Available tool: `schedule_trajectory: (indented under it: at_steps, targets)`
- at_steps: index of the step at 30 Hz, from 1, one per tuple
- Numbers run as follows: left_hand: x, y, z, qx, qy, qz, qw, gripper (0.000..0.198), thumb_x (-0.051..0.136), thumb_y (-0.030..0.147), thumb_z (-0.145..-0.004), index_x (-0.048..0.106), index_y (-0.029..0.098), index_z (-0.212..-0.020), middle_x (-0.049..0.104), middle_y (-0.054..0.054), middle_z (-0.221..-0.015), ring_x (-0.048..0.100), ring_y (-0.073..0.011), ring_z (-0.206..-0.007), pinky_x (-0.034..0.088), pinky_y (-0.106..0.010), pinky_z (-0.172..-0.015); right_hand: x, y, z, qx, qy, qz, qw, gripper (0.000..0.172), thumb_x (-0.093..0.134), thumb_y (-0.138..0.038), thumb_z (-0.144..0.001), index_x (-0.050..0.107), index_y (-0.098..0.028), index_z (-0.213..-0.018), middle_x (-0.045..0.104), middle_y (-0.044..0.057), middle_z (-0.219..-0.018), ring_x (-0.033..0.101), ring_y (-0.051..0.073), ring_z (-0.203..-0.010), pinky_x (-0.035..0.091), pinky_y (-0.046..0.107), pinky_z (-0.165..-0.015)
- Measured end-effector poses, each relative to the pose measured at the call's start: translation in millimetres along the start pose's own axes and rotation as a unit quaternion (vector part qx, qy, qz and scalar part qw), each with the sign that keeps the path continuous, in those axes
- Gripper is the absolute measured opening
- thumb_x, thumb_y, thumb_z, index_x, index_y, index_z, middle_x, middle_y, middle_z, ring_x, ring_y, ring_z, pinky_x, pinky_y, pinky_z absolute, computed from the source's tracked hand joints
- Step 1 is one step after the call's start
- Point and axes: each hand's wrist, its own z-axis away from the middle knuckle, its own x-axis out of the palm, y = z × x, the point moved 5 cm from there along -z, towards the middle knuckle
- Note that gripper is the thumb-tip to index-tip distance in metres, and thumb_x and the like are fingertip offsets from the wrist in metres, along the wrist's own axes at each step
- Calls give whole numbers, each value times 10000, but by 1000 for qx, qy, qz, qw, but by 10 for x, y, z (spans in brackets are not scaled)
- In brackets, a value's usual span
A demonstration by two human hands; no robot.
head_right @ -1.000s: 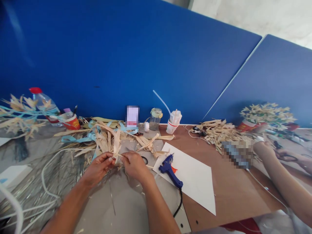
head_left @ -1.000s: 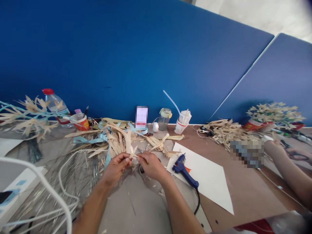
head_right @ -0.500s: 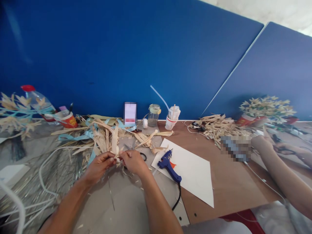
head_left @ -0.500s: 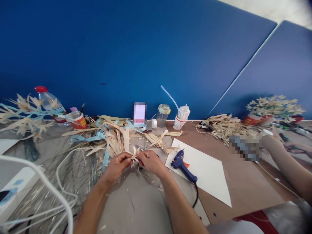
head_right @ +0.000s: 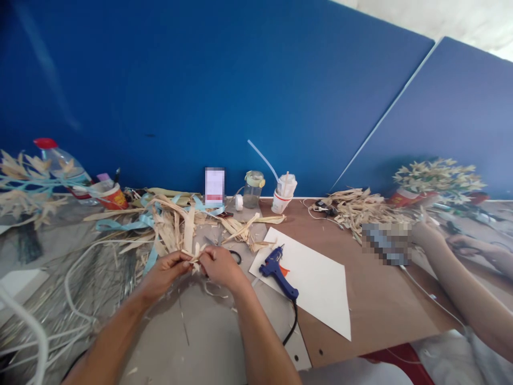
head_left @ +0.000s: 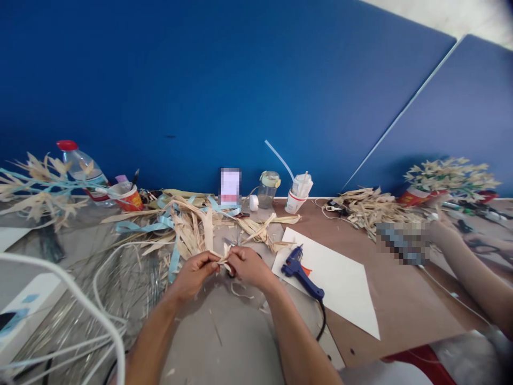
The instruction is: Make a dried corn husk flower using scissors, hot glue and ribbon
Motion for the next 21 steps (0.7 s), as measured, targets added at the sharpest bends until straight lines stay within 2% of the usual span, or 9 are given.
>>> schedule_trajectory:
  at_steps: [5, 14, 17, 21]
  targets:
    - [20, 33, 13, -3, -3, -1, 1000, 119, 773, 273, -643, 735, 174, -697, 639, -37, -655, 525, -153, -632, 405, -249, -622, 17, 59, -37, -23, -5, -27, 999, 278, 437, -210, -865, 458, -185, -589, 428, -73, -481, 388, 82, -484, 297, 195, -528]
    - [36, -5, 21, -16, -24, -3, 1000, 154, 784, 286, -628, 739, 160, -704, 638, -44, -646, 522, -150, -623, 395, -250, -606, 47, 110, -24, 28, -30, -89, 995, 213, 458, -155, -774, 478, -181, -564, 457, -67, -476, 387, 71, -450, 297, 186, -479]
    - [35, -11, 22, -17, -23, 1, 1000, 178, 796, 301, -613, 723, 161, -694, 627, -32, -635, 516, -145, -616, 393, -252, -605, 73, 141, -17, 82, -46, -179, 979, 210, 483, -181, -760, 454, -185, -552, 420, -81, -433, 312, 57, -383, 232, 187, -407]
    - [43, 34, 43, -3, -34, -11, 999, 227, 790, 359, -619, 684, 162, -661, 602, -10, -617, 503, -140, -622, 391, -258, -622, 108, 139, 12, 139, -103, -285, 943, 221, 537, -252, -752, 437, -189, -566, 396, -92, -392, 224, 39, -339, 121, 191, -363]
